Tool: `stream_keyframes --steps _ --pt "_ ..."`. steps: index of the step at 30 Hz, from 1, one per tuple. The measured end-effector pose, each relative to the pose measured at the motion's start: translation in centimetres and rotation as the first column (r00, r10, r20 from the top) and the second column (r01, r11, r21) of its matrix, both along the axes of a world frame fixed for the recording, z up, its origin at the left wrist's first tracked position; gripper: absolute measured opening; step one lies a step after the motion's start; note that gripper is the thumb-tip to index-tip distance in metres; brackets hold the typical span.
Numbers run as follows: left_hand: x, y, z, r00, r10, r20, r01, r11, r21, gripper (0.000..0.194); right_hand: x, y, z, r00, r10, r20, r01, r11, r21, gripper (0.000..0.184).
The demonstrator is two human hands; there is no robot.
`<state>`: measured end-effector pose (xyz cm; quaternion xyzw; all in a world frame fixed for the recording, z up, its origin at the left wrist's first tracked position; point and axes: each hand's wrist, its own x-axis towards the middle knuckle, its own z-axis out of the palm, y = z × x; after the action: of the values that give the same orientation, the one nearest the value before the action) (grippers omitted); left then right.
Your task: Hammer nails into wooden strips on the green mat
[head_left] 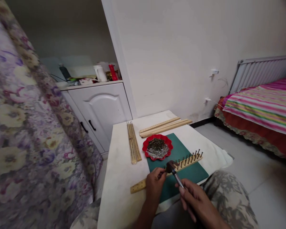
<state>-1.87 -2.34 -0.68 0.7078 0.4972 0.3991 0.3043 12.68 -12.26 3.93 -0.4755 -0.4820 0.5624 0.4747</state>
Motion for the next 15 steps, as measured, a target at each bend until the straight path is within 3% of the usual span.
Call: stream_keyframes --steps 15 --pt "-0.04 -0.11 0.12 0.999 0.038 -0.030 -0.038 0.999 -0.011 0.016 -0.67 1.18 0.36 0.995 0.044 0.089 -0.043 0.999 -0.010 0.027"
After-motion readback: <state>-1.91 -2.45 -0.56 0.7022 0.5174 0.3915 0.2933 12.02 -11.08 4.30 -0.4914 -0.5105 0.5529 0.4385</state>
